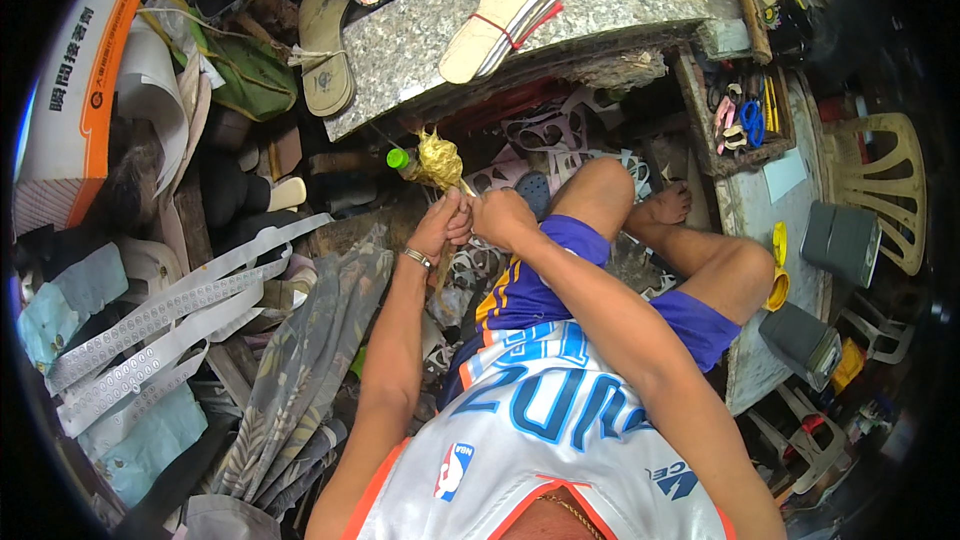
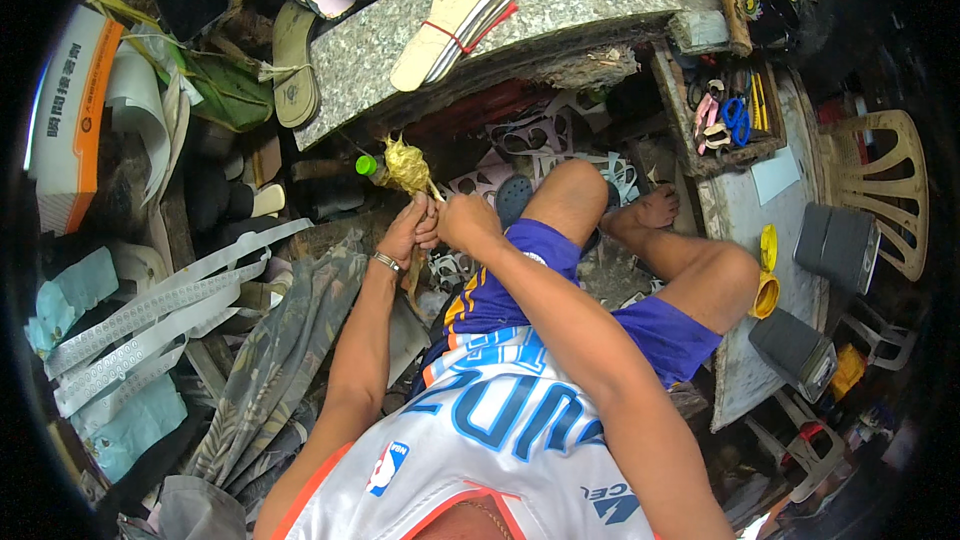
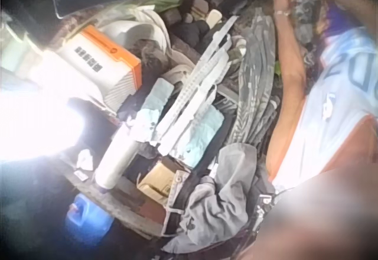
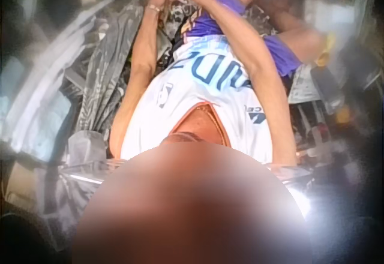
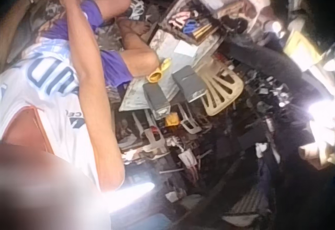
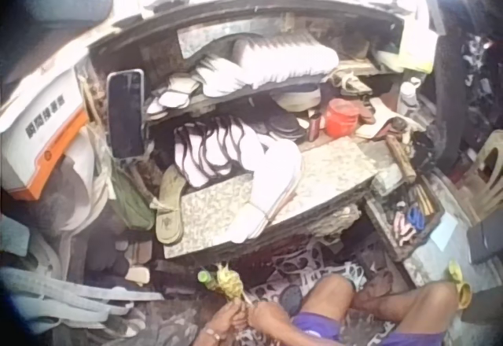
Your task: The person scoops yellow glue from a small container using a toothbrush and applies it to the grooves of a black ribbed object. They repeatedly dip the brush into the glue and spread it across the object's surface.
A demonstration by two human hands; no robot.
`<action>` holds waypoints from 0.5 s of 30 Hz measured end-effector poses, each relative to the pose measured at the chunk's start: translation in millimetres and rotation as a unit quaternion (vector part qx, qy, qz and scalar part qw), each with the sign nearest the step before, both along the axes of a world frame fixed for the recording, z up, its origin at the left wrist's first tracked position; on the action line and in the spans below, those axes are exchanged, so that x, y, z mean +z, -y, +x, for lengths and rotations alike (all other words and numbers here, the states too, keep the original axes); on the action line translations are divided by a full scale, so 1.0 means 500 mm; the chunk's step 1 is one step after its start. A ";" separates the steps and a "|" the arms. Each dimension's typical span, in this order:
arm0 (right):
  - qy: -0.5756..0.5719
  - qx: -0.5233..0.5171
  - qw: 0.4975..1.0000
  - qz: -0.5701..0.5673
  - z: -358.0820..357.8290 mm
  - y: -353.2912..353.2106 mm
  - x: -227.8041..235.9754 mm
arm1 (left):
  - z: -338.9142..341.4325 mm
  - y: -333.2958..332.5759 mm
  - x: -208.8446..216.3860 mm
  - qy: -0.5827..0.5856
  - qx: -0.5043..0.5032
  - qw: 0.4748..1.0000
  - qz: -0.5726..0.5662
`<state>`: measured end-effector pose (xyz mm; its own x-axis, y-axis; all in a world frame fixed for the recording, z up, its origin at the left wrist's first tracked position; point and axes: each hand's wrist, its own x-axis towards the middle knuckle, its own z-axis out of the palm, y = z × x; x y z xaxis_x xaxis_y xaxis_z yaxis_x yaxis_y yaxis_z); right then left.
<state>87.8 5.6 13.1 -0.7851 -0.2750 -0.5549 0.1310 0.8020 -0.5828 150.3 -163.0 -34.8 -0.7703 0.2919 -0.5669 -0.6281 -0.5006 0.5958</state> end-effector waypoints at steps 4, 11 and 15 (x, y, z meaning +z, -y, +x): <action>-0.074 -0.060 0.995 -0.034 0.021 -0.034 -0.026 | 0.007 -0.002 -0.006 -0.004 0.031 1.000 -0.005; -0.078 -0.102 0.985 -0.119 0.005 -0.112 0.009 | -0.005 -0.003 -0.022 0.001 0.024 0.998 -0.064; -0.092 -0.130 0.973 -0.170 0.026 -0.148 0.057 | -0.010 -0.022 -0.045 0.001 0.059 0.986 -0.154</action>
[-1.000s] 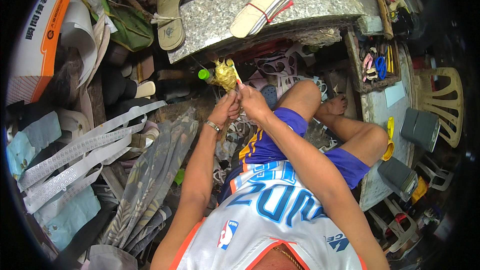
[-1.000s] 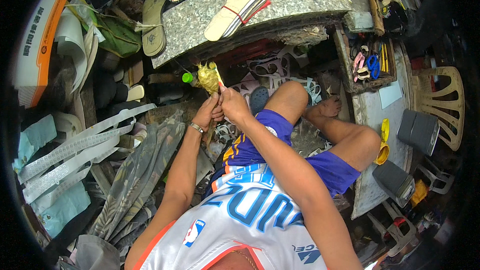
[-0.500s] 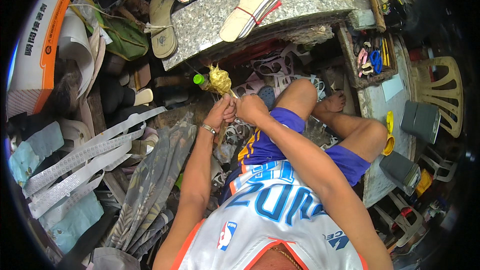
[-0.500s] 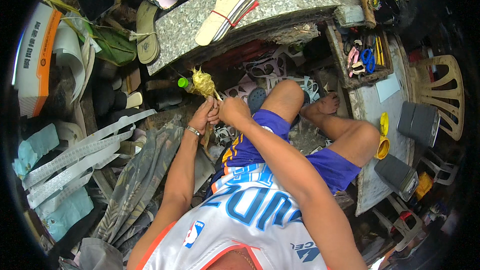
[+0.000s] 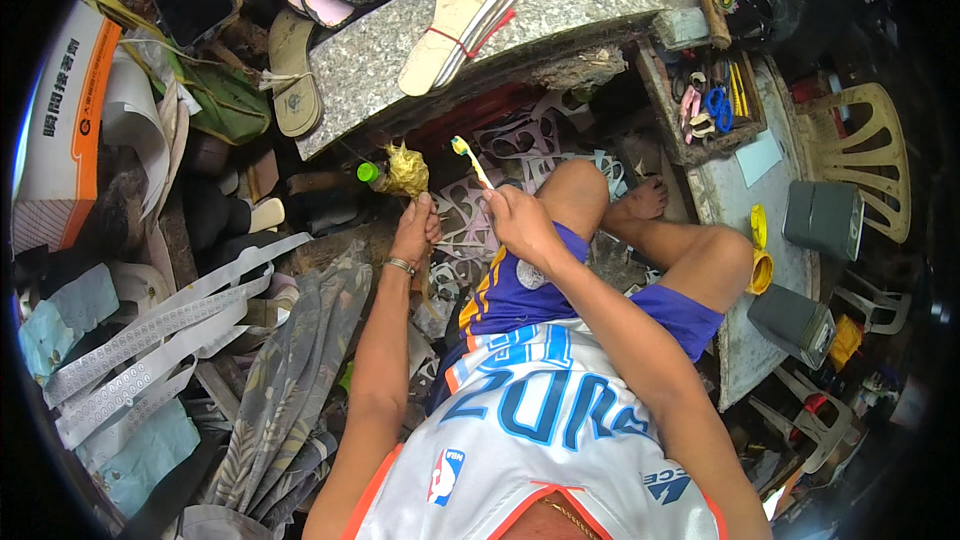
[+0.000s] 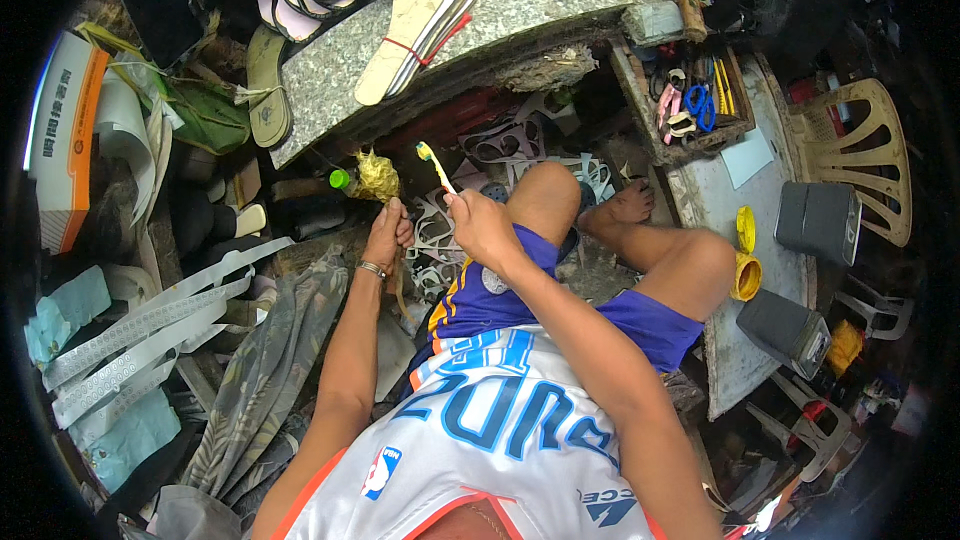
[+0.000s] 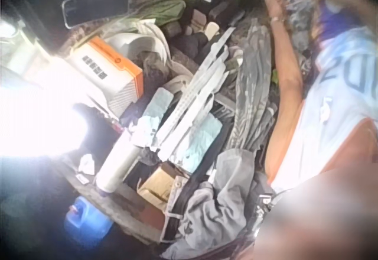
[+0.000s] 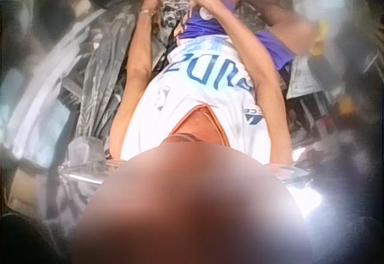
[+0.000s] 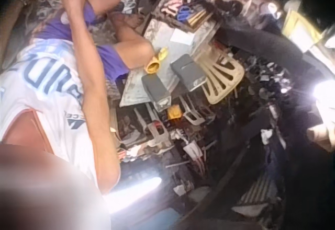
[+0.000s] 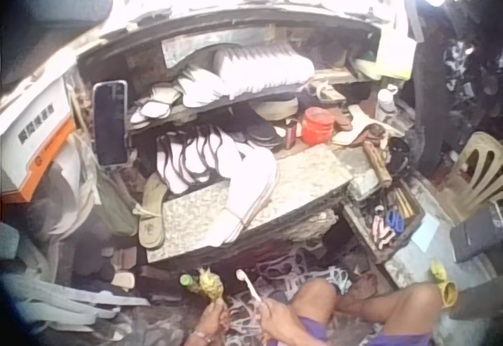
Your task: The person scoops yellow glue from a small container using a toothbrush and applies it to the grooves of a black ribbed object. They repeatedly dip the brush into the glue and spread it across the object's surface.
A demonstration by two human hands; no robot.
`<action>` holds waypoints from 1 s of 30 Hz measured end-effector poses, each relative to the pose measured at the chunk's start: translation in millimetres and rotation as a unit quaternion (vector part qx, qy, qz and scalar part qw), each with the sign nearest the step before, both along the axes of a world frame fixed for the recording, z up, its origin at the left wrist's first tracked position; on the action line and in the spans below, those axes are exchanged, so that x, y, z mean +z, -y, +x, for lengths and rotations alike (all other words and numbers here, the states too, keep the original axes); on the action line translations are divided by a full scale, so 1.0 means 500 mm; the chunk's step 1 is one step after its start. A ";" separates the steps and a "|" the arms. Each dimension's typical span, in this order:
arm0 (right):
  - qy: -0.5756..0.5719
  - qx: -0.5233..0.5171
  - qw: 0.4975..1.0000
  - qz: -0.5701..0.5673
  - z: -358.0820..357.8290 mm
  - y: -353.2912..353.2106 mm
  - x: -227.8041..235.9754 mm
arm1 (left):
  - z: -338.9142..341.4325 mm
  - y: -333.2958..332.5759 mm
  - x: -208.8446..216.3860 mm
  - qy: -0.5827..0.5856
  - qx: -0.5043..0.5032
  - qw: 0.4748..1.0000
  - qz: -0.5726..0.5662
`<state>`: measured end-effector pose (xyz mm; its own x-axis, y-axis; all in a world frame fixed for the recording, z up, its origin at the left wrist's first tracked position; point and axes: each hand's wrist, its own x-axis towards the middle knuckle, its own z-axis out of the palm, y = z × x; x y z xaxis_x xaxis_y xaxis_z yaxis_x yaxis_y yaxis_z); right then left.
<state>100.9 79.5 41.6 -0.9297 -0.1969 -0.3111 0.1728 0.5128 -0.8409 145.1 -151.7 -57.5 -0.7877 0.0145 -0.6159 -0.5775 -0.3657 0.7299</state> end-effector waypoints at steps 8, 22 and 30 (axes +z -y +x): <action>0.015 -0.031 0.998 -0.043 0.018 -0.018 0.016 | -0.013 -0.009 -0.008 0.000 -0.001 0.995 -0.100; -0.020 0.137 0.984 0.113 0.007 0.129 0.039 | -0.015 -0.044 -0.014 -0.082 -0.034 0.907 -0.412; -0.018 0.159 0.982 0.100 -0.005 0.132 0.062 | -0.009 -0.058 -0.019 -0.072 0.002 0.900 -0.429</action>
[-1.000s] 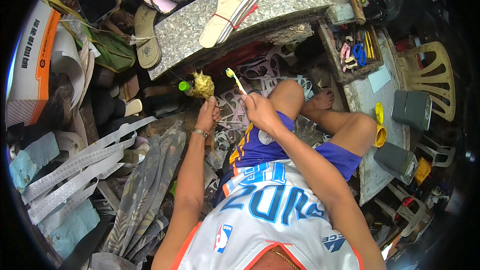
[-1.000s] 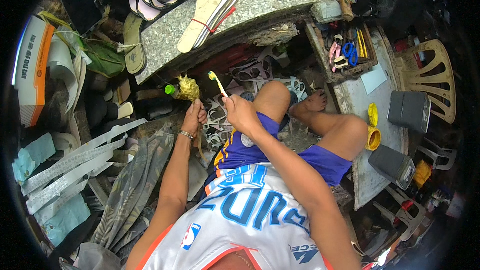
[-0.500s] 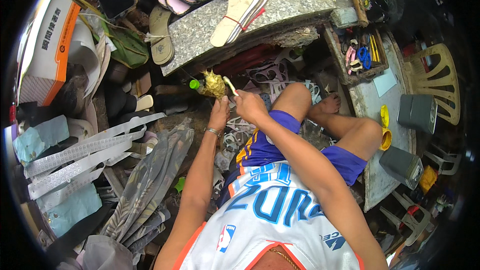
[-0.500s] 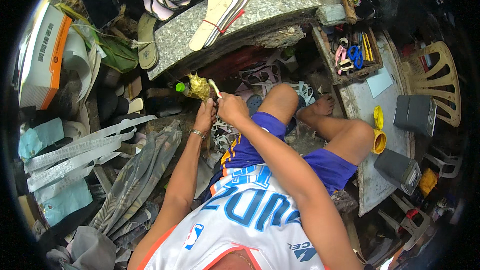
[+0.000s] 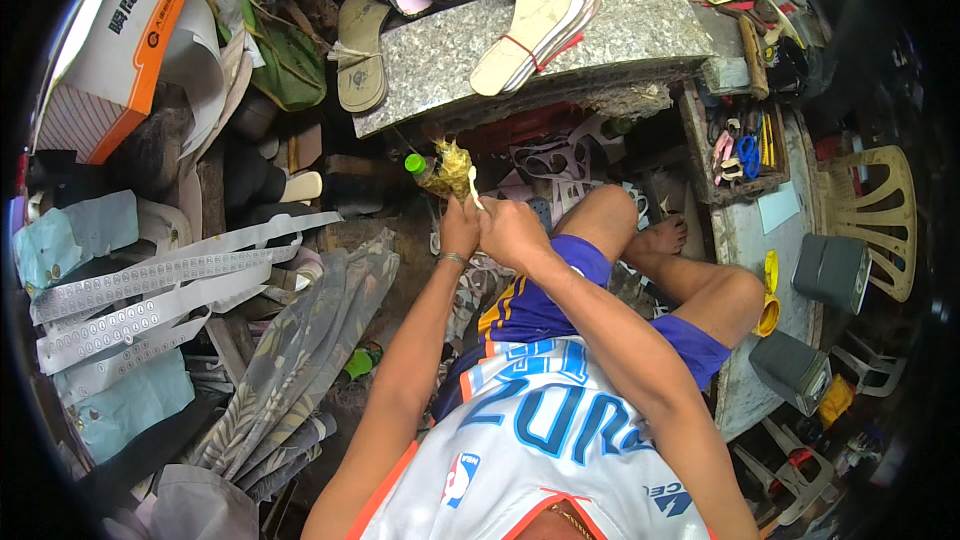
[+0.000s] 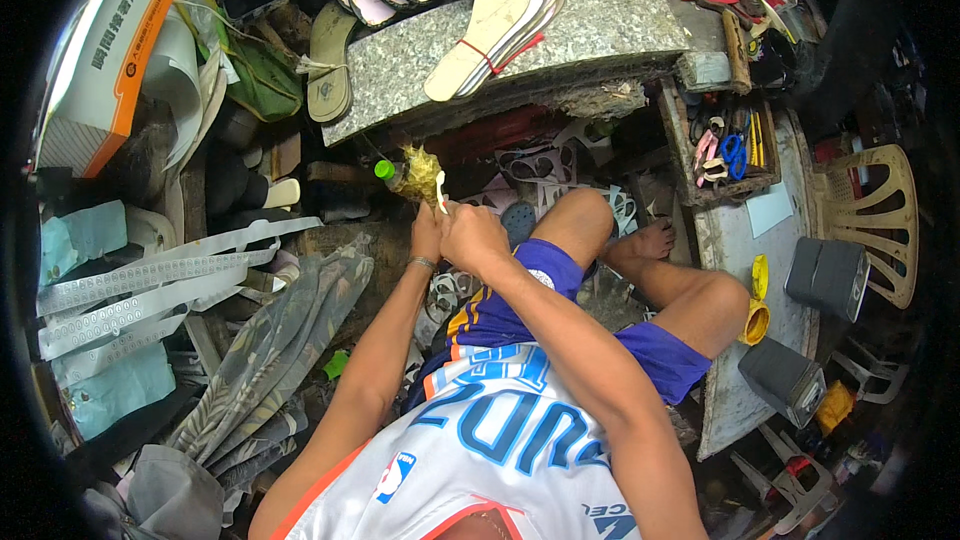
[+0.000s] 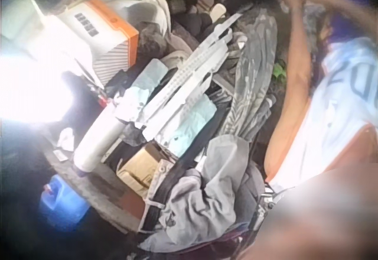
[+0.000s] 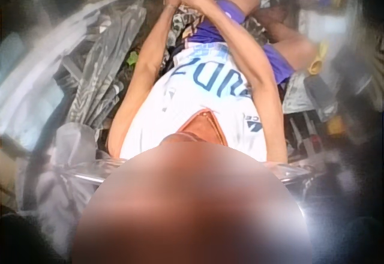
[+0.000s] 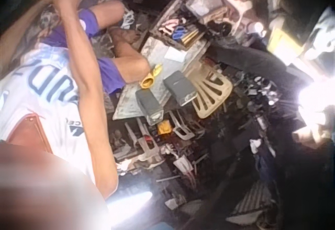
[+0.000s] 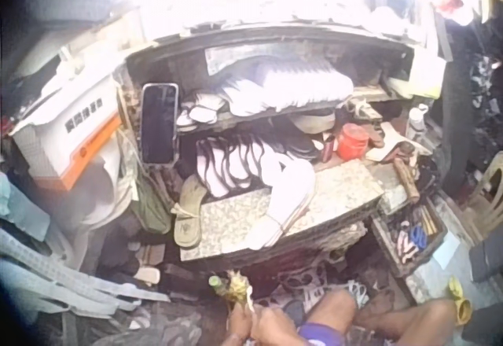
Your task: The person scoops yellow glue from a small container using a toothbrush and applies it to the grooves of a black ribbed object. They repeatedly dip the brush into the glue and spread it across the object's surface.
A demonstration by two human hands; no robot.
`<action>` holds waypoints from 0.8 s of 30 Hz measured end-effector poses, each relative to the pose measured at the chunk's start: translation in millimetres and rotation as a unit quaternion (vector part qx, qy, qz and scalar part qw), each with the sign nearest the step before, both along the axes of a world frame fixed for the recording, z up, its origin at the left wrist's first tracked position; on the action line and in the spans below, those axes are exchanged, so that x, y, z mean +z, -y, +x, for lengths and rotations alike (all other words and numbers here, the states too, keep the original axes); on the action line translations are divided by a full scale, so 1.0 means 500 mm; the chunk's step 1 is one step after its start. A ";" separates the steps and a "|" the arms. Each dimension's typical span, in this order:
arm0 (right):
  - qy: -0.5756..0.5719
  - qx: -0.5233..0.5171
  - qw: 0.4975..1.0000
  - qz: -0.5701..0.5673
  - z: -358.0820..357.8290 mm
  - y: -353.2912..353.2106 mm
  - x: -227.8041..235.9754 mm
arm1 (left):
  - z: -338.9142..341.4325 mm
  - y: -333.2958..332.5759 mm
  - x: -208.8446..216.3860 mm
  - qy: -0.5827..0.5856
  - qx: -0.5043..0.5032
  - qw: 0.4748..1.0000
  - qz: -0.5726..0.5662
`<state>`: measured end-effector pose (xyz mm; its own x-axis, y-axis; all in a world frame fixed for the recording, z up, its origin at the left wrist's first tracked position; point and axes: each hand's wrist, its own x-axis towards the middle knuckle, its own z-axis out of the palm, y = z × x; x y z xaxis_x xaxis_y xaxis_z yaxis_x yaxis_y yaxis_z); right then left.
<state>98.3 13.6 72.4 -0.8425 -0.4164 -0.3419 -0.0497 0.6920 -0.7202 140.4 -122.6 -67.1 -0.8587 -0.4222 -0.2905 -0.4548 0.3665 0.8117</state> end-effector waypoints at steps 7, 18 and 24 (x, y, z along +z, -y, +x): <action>-0.008 -0.004 0.999 -0.037 0.013 -0.013 0.020 | -0.011 0.003 -0.024 0.026 0.022 0.999 -0.010; 0.028 -0.022 0.993 -0.110 0.018 -0.084 -0.026 | -0.002 0.009 0.003 0.015 0.018 0.999 -0.031; 0.055 -0.001 0.996 -0.073 -0.011 -0.084 -0.064 | -0.001 0.014 0.018 0.012 0.004 1.000 -0.024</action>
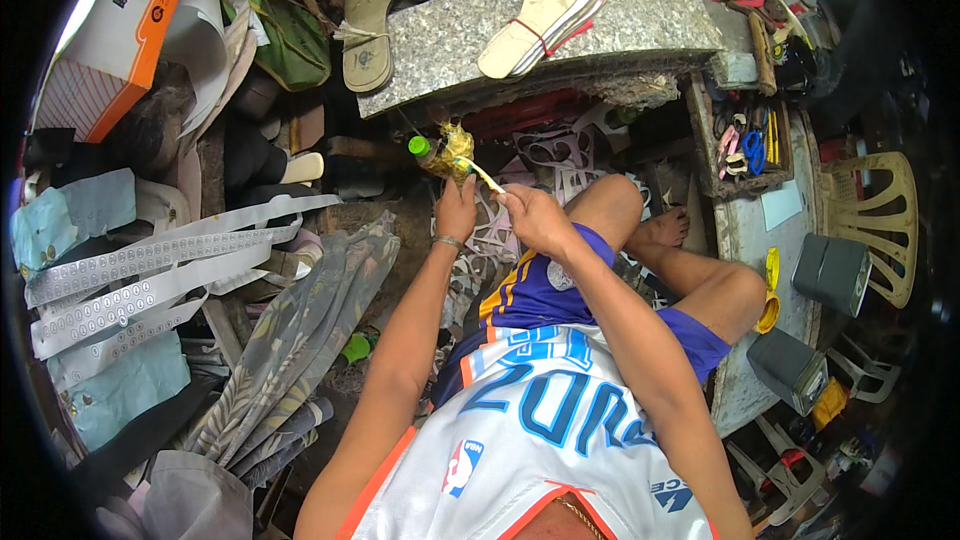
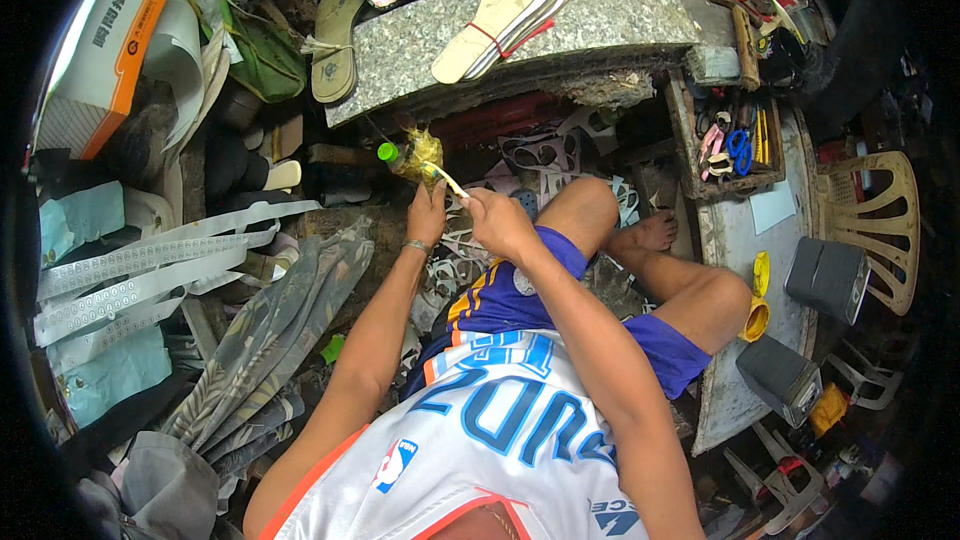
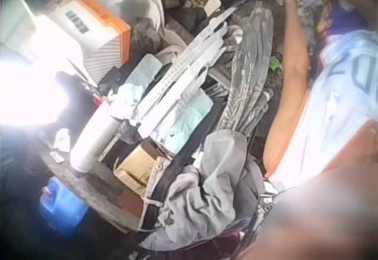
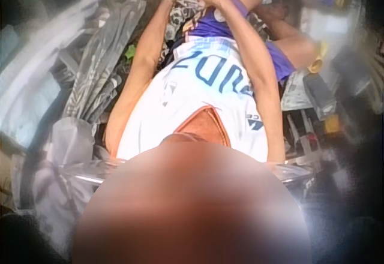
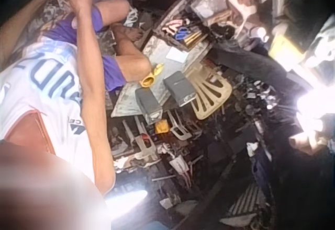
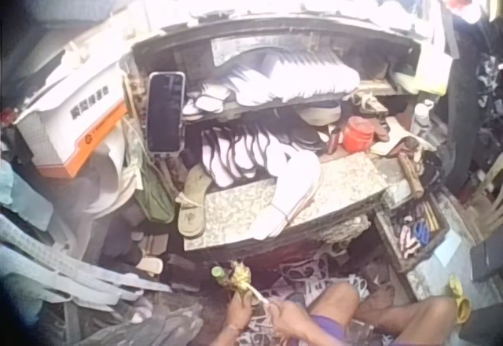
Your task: The person scoops yellow glue from a small container using a toothbrush and applies it to the grooves of a black ribbed object. They repeatedly dip the brush into the glue and spread it across the object's surface.
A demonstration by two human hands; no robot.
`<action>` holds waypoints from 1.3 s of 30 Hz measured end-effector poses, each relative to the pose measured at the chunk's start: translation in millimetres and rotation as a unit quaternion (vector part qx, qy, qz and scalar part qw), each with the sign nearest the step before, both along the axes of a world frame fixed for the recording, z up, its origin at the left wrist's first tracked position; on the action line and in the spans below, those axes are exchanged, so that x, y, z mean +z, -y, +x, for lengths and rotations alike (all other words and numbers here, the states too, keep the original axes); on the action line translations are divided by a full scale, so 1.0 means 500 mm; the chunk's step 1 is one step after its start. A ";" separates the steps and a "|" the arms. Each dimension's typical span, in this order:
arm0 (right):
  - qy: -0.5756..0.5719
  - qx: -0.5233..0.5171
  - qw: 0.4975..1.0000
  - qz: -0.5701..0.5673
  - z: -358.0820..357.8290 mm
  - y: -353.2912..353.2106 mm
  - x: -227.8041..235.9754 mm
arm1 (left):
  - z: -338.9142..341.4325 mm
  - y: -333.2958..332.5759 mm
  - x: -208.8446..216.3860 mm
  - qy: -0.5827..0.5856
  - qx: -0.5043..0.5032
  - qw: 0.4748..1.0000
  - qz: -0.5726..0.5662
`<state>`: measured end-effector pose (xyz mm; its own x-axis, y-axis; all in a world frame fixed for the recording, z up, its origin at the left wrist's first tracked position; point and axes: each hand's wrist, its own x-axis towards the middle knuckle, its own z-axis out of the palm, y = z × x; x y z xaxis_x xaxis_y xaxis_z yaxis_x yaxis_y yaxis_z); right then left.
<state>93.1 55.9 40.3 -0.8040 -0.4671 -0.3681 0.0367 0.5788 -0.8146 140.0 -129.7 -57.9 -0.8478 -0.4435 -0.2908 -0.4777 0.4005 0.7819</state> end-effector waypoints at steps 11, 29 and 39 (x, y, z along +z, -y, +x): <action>0.093 -0.046 0.990 -0.097 -0.009 -0.011 -0.040 | 0.004 0.030 -0.034 -0.006 -0.043 0.995 0.088; 0.166 -0.115 0.968 -0.150 0.048 -0.001 -0.065 | 0.005 0.023 -0.009 0.030 -0.015 0.969 0.243; 0.145 -0.114 0.968 -0.168 0.070 -0.008 -0.082 | 0.004 0.034 0.017 0.081 0.003 0.882 0.464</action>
<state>127.9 59.7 -0.6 -0.7855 -0.4227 -0.4521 0.3885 0.2319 -0.8918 142.2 -146.8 -49.7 -0.7605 0.0441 -0.6478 -0.6126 -0.3795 0.6934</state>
